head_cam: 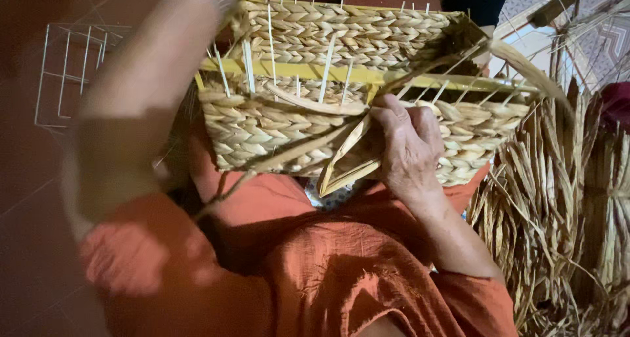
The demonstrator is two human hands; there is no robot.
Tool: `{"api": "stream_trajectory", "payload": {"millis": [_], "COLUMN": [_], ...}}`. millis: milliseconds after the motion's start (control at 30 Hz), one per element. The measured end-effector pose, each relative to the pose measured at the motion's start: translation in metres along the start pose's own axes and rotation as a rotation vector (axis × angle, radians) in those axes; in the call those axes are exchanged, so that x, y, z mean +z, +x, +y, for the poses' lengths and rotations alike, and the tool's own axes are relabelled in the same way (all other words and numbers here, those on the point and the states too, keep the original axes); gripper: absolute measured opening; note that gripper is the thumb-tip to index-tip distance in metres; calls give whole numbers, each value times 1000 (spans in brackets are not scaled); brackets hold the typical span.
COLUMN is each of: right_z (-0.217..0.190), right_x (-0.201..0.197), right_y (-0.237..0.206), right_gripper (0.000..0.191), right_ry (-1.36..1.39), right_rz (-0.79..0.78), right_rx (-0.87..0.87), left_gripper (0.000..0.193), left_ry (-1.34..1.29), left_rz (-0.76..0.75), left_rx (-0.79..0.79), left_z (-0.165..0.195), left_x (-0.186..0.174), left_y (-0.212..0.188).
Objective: The person weaves a rectangular basket by hand, interlacing dried palm strips through a wire frame. They repeatedly pull strips through the weave, adjust tension, and rotate the basket to continue the pattern.
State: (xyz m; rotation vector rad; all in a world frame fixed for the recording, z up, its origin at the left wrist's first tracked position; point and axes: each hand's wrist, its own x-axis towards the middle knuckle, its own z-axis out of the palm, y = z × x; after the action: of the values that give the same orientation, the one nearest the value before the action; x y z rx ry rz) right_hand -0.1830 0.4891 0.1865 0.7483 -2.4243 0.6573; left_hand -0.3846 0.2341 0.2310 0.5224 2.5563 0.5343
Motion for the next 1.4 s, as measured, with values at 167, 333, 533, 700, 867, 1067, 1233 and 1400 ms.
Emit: {"api": "stream_trajectory", "payload": {"millis": [167, 333, 533, 700, 867, 1067, 1233, 1400], "right_z": [5, 23, 54, 50, 57, 71, 83, 97], "right_x": [3, 11, 14, 20, 12, 11, 5, 20], "right_y": [13, 9, -6, -8, -4, -9, -12, -16], "right_gripper": [36, 34, 31, 28, 29, 19, 14, 19], "right_ry": [3, 43, 306, 71, 121, 526, 656, 732], "right_rz": [-73, -32, 83, 54, -26, 131, 143, 208], "right_rx": [56, 45, 17, -85, -29, 39, 62, 9], "left_gripper": [58, 43, 28, 46, 36, 22, 24, 38], "left_ry": [21, -278, -254, -416, -239, -162, 312, 443], "left_rz": [-615, -778, -667, -806, -731, -589, -411, -292], "left_rx": [403, 417, 184, 556, 579, 324, 176, 89], "left_z": [59, 61, 58, 64, 64, 61, 33, 2], "left_x": [28, 54, 57, 48, 46, 69, 106, 119], "left_y": [78, 89, 88, 93, 93, 119, 153, 177]}}
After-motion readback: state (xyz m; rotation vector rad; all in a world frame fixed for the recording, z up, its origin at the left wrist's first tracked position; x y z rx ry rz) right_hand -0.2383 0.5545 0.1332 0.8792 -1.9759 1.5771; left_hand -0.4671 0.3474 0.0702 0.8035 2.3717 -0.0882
